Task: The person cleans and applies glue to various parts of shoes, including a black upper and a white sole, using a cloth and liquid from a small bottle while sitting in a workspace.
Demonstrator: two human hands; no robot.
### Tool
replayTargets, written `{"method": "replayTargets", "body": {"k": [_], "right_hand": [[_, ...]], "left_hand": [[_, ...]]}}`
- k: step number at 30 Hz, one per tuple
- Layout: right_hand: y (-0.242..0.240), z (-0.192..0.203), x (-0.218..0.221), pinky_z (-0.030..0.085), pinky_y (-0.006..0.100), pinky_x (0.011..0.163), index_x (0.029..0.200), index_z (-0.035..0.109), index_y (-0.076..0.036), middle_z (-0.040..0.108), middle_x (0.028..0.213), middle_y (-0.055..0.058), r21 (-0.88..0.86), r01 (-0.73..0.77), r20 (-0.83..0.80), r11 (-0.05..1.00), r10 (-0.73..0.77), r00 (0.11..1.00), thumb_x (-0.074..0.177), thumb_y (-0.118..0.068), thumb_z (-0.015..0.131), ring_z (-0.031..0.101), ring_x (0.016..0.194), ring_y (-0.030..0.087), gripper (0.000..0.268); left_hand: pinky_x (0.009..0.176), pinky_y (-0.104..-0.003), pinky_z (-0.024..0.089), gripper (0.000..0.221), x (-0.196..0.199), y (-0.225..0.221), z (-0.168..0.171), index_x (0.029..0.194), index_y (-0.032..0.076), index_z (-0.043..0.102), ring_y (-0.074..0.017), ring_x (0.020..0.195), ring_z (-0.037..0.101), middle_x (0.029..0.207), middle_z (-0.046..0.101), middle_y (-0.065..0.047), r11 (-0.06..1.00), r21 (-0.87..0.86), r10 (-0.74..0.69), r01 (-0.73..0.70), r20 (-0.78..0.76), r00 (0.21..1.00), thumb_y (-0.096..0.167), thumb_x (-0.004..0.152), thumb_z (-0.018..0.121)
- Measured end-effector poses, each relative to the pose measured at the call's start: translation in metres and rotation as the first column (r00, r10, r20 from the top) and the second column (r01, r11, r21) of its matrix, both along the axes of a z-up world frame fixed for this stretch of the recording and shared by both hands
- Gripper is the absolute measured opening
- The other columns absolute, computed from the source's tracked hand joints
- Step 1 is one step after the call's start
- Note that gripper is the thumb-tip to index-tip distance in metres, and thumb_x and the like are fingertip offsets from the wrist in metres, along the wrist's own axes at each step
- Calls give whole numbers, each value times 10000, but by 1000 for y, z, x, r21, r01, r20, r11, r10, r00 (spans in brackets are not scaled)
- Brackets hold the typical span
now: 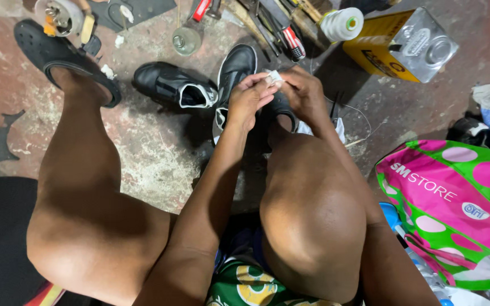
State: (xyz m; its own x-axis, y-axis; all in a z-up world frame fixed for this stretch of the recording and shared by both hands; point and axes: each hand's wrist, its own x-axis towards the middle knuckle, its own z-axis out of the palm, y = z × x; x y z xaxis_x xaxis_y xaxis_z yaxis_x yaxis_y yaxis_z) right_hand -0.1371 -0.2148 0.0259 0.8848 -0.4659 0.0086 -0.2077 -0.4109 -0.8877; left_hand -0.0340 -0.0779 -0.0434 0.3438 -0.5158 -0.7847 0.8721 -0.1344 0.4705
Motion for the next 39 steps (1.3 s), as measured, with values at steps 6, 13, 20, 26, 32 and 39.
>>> {"method": "replayTargets", "body": {"k": [6,13,20,26,32,39], "right_hand": [[-27,-33,-5,575,269,725,1101,764,-20,745,901,40,743,91,-255,663,155,955,1005,-120,700,680,776,99,153],[-35,-67,-14,546,252,589,1034,751,3,738,869,79,951,208,-246,230,151,957,1003,-109,718,668,687,121,121],[-9,-64,4,556,253,647,1063,656,-77,695,1009,56,994,112,-109,4,-202,973,1028,-61,690,693,813,133,51],[-6,-8,31,606,300,861,1290,648,-19,705,1155,88,797,38,25,603,-95,995,1068,-30,626,689,987,140,223],[-24,-9,39,616,338,860,1169,703,55,735,1061,128,953,103,-49,285,-192,980,1055,-43,644,725,940,195,163],[-25,3,45,621,317,803,1191,717,45,750,1046,107,920,174,-179,351,-20,984,1078,-160,604,730,890,158,260]], "left_hand": [[780,-251,588,386,15,0,21,1322,67,642,-110,939,687,1216,680,-41,964,-128,-166,231,387,907,-1,942,643],[773,-241,594,217,44,-1,63,1152,29,760,-117,879,685,1153,657,-67,859,-102,-349,502,601,719,-15,952,688],[687,-229,576,78,53,-10,85,1002,14,735,-99,765,714,923,736,-48,898,51,-338,438,718,609,48,934,752],[727,-223,589,56,46,-17,79,964,17,688,-68,789,733,896,773,-35,988,32,-121,151,769,628,35,929,728],[802,-237,581,118,54,-9,63,1077,14,734,-62,860,695,961,757,-21,960,-173,-81,219,578,812,43,965,708],[741,-280,588,358,48,-9,103,1147,76,708,-160,801,684,932,601,-44,975,155,-197,158,933,301,42,802,797]]}}
